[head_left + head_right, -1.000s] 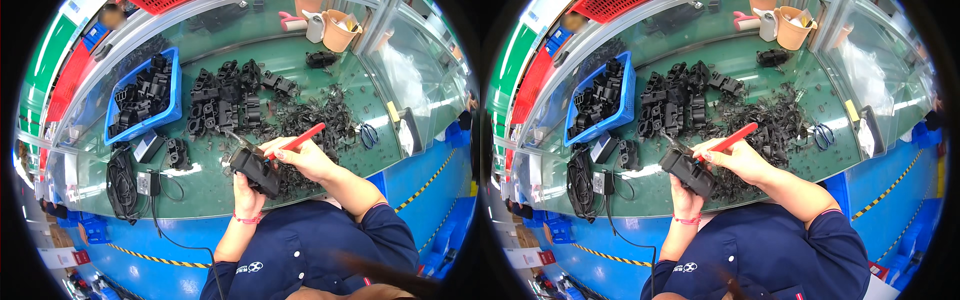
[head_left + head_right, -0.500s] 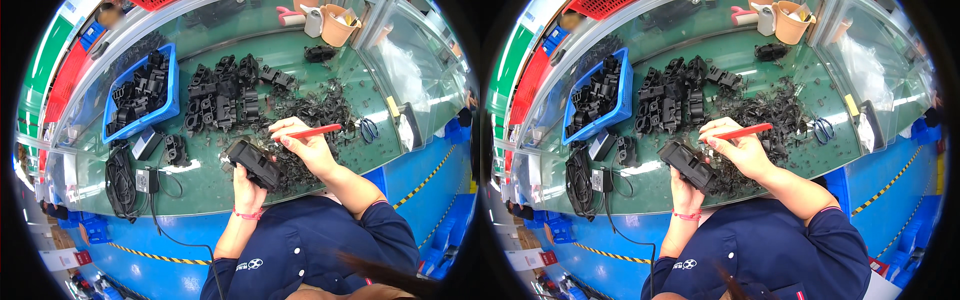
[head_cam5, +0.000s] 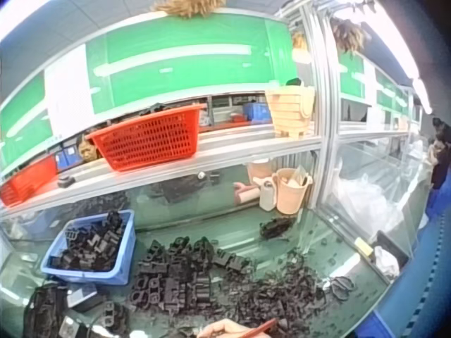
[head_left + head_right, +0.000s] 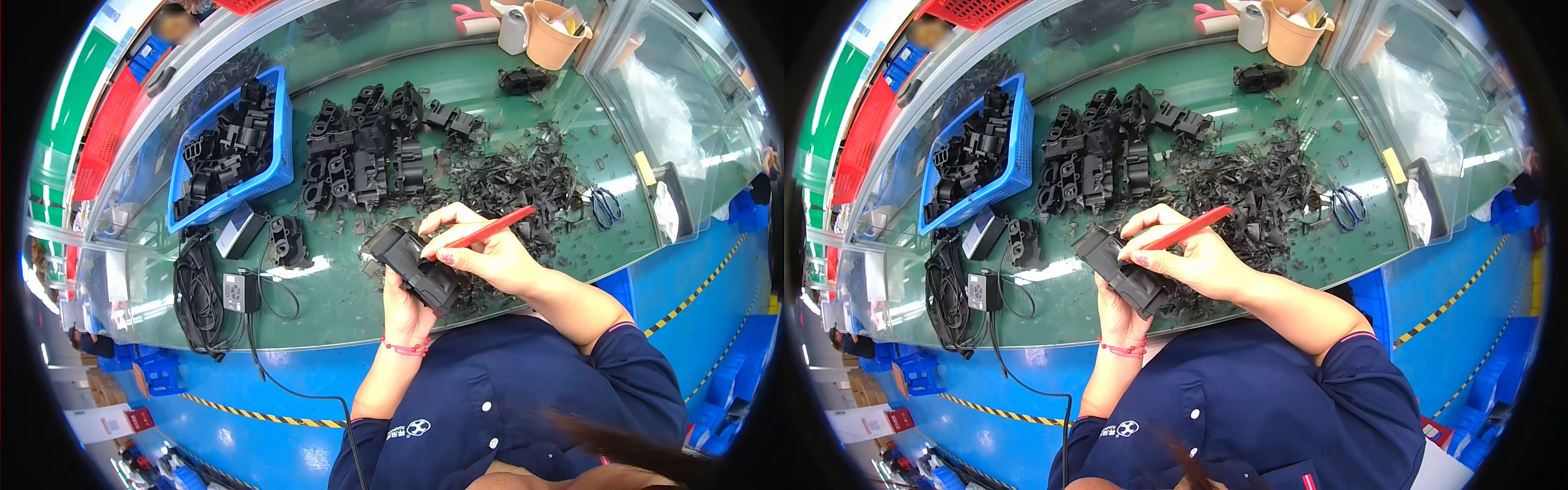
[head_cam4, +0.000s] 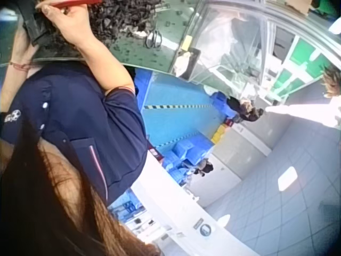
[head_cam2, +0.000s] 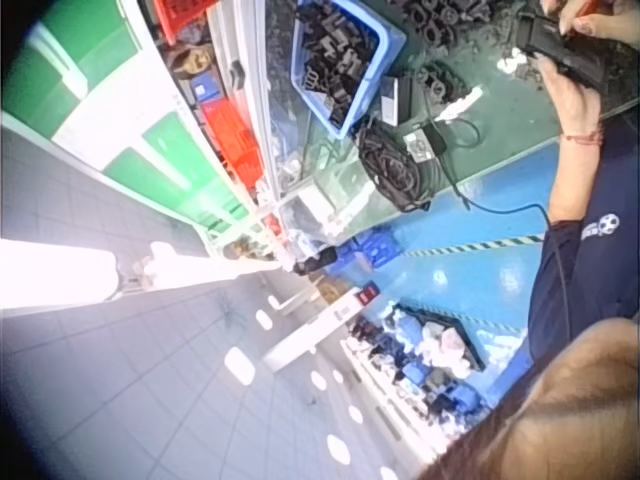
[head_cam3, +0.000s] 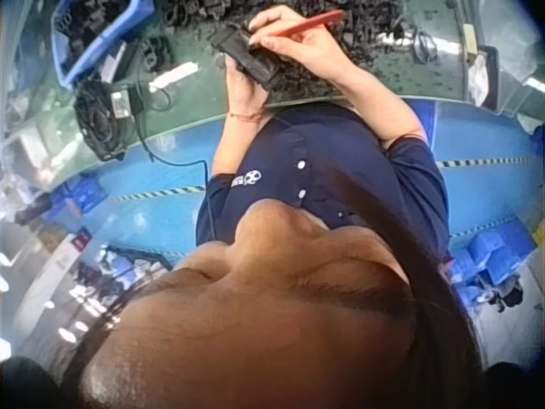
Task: Deburring and cleaning black plastic molded parts using a handheld tool and pliers.
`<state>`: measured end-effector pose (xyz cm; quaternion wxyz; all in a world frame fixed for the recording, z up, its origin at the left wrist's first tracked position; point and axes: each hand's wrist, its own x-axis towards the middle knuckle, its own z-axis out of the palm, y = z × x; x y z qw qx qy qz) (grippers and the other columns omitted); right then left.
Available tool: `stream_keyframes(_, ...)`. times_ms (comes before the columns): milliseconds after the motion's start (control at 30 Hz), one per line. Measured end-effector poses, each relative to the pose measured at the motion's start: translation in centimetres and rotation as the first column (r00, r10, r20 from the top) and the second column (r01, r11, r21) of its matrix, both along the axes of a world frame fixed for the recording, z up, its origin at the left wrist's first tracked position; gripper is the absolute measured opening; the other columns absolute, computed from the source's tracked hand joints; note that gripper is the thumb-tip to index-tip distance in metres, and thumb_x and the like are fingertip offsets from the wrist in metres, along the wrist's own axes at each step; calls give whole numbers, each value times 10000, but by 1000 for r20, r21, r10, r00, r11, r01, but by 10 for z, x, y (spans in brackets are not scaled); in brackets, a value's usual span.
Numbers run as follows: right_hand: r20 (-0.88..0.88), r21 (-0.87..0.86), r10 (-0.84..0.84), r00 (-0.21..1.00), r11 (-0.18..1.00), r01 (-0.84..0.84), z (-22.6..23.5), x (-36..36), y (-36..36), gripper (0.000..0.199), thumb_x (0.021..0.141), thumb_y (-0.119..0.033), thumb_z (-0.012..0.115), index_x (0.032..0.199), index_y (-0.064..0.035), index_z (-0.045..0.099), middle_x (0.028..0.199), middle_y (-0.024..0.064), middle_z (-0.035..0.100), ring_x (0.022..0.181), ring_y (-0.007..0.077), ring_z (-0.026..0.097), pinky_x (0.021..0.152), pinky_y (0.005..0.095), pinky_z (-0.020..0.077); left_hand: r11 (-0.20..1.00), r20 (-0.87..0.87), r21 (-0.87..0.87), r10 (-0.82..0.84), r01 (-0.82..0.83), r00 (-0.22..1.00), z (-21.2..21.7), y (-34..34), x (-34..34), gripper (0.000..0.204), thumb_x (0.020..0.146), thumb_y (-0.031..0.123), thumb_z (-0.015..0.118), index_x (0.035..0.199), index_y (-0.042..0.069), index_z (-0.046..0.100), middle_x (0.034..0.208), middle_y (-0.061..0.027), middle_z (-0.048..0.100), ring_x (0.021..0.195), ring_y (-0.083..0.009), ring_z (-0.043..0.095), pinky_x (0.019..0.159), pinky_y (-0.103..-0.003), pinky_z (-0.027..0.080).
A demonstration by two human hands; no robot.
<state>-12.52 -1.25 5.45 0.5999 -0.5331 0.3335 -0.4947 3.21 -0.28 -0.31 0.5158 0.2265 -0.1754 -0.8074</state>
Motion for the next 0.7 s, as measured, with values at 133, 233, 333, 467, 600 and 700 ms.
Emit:
stream_keyframes(133, -25, -19, 4, 1000, 1000, -5, 0, 1, 0, 159, 859, -142, 602, 964, -49, 677, 1107, 56, 509, 1051, 166, 488, 911, 319, 393, 1000, -9, -5, 0, 0, 1000, 1, 0, -1, 541, 877, 514, 495, 1212, 90, 467, 1181, -101, 531, 1087, -238, 533, 925, -391, 453)
stream_keyframes(233, 2, -35, 4, 1000, 999, -4, -3, 2, -1, 170, 846, -159, 622, 952, -40, 683, 1126, 77, 526, 1051, 185, 493, 886, 321, 406, 1000, -30, 7, -9, 9, 1000, 1, 0, -2, 557, 876, 509, 502, 1226, 78, 456, 1191, -103, 522, 1092, -236, 530, 931, -388, 450)
stream_keyframes(333, -60, -131, -10, 998, 991, 2, -6, 1, -2, 170, 827, -153, 638, 952, -47, 683, 1129, 93, 563, 1087, 205, 501, 941, 381, 371, 1000, -14, -21, -2, 2, 1000, 4, -1, -3, 573, 878, 494, 509, 1248, 63, 433, 1206, -103, 509, 1098, -232, 525, 938, -378, 446)
stream_keyframes(467, -534, -532, -249, 808, 842, -92, -5, -1, -3, 181, 789, -121, 659, 963, -74, 670, 1090, 76, 617, 1071, 206, 557, 1027, 498, 262, 997, 16, -60, 48, -47, 999, -11, 0, 2, 570, 881, 453, 529, 1266, 50, 407, 1219, -98, 499, 1104, -222, 520, 942, -361, 447)
stream_keyframes(600, -448, -763, -493, 746, 646, -31, -17, 5, -4, 165, 791, -113, 625, 956, -114, 640, 991, 34, 644, 912, 191, 635, 1020, 559, 259, 996, 32, -24, 84, -84, 996, -12, 0, -1, 553, 879, 413, 551, 1266, 49, 400, 1206, -96, 507, 1089, -214, 529, 924, -361, 462)
stream_keyframes(700, -455, -797, -544, 706, 602, -49, -24, -3, -13, 168, 790, -92, 612, 957, -90, 625, 981, 48, 648, 925, 190, 633, 1028, 526, 269, 995, 38, -45, 89, -87, 995, -7, 0, -3, 527, 881, 380, 567, 1261, 56, 398, 1165, -91, 530, 1056, -215, 548, 898, -371, 481)
